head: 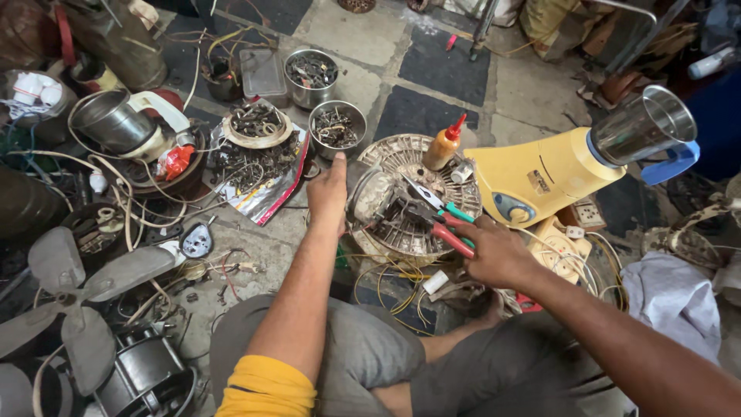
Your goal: The person repairs a fan motor while sitting on the floor. They use pliers to strip insulation from wires, manipulate the motor housing, and work with various internal electrical components.
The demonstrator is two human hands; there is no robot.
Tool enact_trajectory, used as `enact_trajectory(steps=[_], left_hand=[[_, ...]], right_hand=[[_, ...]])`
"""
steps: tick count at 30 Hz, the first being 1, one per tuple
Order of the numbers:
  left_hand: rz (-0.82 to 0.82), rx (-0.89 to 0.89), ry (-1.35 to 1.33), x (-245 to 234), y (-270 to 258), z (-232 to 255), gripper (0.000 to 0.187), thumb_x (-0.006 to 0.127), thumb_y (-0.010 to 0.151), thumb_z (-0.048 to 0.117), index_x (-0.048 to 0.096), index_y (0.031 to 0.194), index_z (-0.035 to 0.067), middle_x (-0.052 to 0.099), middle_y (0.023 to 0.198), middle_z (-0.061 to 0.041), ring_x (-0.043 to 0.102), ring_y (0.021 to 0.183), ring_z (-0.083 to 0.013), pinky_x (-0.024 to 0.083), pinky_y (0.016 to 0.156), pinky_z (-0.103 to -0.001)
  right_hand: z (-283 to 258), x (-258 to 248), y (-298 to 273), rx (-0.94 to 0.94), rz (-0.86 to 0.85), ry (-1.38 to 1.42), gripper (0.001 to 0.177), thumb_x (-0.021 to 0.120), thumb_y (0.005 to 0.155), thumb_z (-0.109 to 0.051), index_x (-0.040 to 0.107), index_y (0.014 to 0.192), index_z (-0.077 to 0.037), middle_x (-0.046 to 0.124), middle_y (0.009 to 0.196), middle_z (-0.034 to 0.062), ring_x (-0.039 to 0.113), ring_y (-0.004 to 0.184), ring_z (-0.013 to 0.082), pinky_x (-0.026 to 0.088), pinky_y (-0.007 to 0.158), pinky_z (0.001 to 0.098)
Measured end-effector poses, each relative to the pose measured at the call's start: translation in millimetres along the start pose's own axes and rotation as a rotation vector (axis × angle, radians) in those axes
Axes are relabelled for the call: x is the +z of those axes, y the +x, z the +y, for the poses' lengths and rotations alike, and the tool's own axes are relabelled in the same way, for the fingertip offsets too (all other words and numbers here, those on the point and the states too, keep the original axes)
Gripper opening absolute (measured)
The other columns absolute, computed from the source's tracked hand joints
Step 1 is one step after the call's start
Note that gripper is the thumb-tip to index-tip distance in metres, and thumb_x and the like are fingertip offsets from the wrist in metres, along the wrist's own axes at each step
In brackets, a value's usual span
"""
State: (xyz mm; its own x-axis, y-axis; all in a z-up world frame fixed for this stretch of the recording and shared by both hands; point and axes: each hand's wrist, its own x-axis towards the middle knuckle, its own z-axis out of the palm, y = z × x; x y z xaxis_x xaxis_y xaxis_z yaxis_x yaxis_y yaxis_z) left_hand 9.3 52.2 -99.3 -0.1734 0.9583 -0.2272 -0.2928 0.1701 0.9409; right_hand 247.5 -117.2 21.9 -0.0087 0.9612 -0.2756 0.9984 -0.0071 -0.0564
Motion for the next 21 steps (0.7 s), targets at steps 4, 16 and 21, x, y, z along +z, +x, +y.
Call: enact_trajectory(steps=[4,16,21], left_hand=[[0.020,0.011,0.072,-0.9,0.5,-3.6,0.057,0.069,0.097,0.043,0.066,0.073,-0.009,0.061,0.070,-0.007,0.047,0.067,-0.0163,0.045,0.064,-0.037],[0.000,0.058,0.103,0.3,4.4,-11.8,0.059,0.065,0.096,0.049,0.071,0.076,-0.006,0.065,0.069,-0.005,0.050,0.068,-0.0133,0.047,0.066,-0.035],[0.042,0.075,0.162,-2.0,4.5,-10.3,0.060,0.067,0.096,0.050,0.068,0.074,-0.006,0.063,0.066,-0.007,0.050,0.066,-0.0149,0.047,0.066,-0.036]], right_hand=[[-15.3,0.9,-14.6,-0.026,0.218,-0.445,0.041,0.067,0.084,-0.020,0.064,0.124,-0.020,0.057,0.117,0.0135,0.057,0.109,0.0349,0.047,0.092,0.0502],[-22.8,-25.6,-12.1,-0.037,0.097,-0.382,0.048,0.075,0.073,-0.027,0.068,0.121,-0.021,0.055,0.115,0.0135,0.058,0.109,0.0342,0.049,0.090,0.0492],[-20.4,-22.8,-3.6,0.027,-0.021,-0.296,0.061,0.076,0.073,-0.029,0.060,0.132,-0.026,0.055,0.122,0.0140,0.057,0.114,0.0360,0.049,0.094,0.0498]])
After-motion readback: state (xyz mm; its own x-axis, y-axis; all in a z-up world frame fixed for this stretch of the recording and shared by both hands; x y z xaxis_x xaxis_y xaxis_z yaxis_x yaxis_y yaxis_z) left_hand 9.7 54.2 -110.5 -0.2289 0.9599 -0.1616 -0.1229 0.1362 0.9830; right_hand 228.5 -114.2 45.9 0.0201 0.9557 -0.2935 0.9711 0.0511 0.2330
